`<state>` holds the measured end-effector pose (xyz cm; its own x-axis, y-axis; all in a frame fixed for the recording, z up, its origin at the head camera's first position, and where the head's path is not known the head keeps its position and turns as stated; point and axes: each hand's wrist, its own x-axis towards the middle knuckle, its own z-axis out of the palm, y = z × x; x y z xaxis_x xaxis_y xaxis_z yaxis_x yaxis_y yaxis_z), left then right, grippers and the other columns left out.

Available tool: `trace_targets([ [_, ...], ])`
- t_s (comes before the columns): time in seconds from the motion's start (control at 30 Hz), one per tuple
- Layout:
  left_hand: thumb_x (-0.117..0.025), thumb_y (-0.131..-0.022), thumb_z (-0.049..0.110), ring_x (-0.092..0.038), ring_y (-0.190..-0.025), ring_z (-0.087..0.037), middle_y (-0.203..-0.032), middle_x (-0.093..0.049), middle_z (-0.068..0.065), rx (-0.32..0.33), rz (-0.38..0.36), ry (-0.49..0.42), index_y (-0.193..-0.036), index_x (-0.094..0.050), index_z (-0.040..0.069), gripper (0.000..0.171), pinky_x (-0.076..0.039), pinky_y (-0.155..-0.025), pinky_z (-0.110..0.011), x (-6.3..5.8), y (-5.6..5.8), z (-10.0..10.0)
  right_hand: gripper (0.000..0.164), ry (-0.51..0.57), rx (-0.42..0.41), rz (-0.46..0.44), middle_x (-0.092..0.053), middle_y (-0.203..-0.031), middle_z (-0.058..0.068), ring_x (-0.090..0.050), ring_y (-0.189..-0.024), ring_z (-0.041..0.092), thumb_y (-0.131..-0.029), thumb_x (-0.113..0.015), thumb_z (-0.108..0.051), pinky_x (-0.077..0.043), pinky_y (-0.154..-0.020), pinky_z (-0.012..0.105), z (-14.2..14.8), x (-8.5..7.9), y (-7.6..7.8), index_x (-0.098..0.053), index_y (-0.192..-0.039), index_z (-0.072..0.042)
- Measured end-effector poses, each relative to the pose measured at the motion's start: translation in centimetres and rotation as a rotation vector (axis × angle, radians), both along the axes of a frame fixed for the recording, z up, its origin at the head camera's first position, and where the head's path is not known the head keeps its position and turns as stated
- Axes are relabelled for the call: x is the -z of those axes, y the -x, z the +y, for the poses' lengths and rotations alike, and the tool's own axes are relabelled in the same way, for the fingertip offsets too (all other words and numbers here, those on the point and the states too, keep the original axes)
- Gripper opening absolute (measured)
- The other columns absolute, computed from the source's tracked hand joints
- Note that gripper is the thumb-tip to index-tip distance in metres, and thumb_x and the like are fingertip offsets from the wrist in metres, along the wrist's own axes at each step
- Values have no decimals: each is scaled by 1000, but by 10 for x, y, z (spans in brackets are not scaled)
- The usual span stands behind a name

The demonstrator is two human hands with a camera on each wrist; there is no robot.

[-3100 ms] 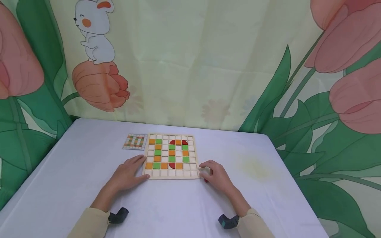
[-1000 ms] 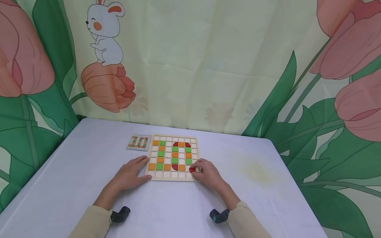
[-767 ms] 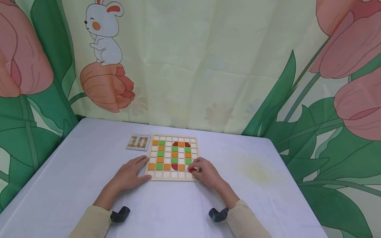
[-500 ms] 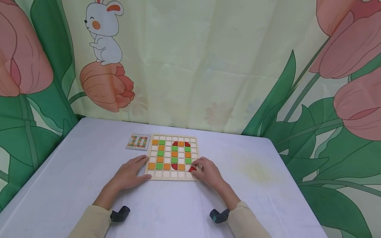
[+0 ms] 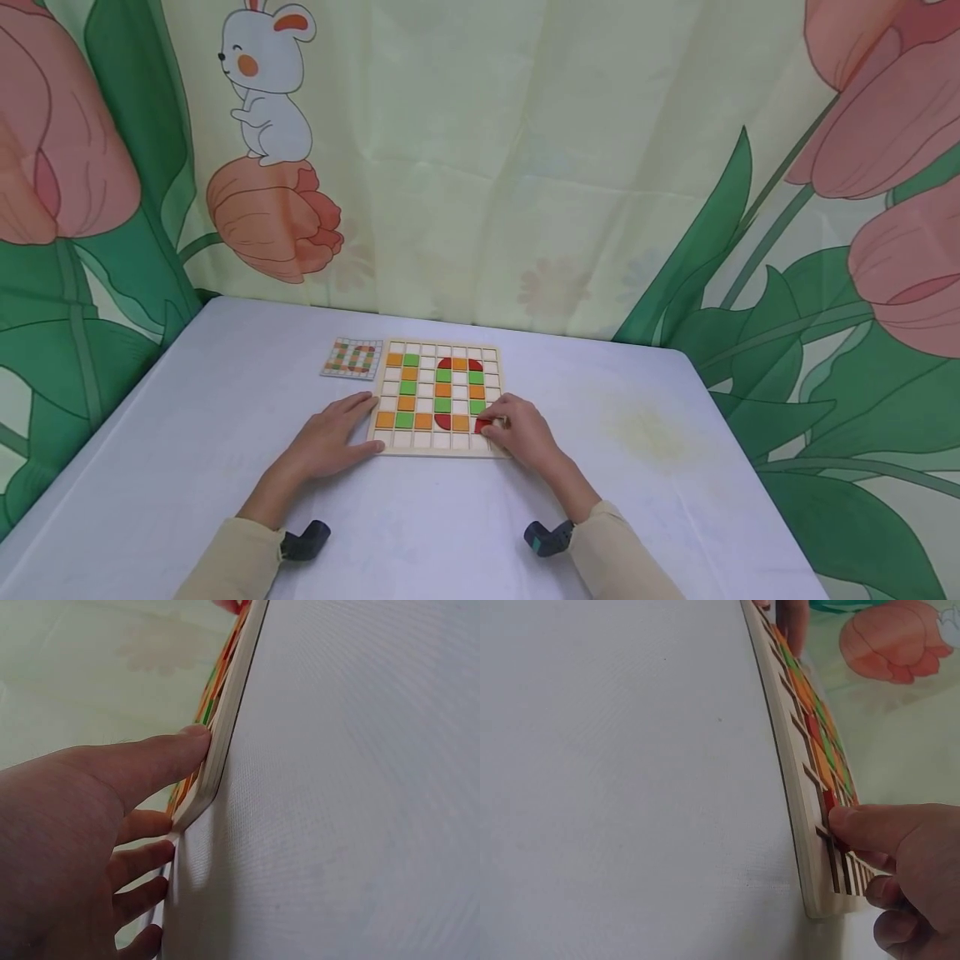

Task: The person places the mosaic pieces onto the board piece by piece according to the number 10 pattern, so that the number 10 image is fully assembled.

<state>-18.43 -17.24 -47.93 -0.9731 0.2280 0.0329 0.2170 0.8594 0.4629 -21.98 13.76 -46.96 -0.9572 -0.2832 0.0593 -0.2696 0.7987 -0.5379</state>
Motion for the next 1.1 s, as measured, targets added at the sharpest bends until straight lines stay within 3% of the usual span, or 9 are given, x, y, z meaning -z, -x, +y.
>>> trace_targets([
  [0.47,-71,-84,43,-35,-139,-41,-153,-38,-15,3,6,7,-146,-42,9,77,-34,-106,-64,2,0,0,14,-64,-58,-29,-70,-94,-7,-60,-92,11,-84,-75,-18,-52,-83,32,-6,-7,10,-79,-97,-19],
  [0.7,-71,-84,43,-36,-139,-41,-153,-39,-14,-2,7,8,-146,-42,10,77,-34,-107,-63,4,-1,-2,18,-21,-44,-37,-68,-91,-6,-56,-85,12,-84,-75,-19,-48,-73,26,-5,-4,7,-78,-102,-19],
  [0.93,-69,-86,44,-35,-140,-40,-153,-38,-16,-20,-35,-9,-148,-39,10,77,-33,-109,-62,2,1,-4,21,58,13,11,-65,-85,-8,-51,-74,12,-85,-74,-21,-43,-60,21,1,-1,3,-74,-105,-17],
  [1.1,-65,-90,40,-40,-137,-40,-148,-43,-19,-94,22,-11,-146,-41,6,69,-36,-108,-60,-6,5,-6,27,43,130,82,-67,-93,-6,-54,-78,13,-87,-73,-26,-47,-62,24,10,-6,5,-72,-112,-17],
])
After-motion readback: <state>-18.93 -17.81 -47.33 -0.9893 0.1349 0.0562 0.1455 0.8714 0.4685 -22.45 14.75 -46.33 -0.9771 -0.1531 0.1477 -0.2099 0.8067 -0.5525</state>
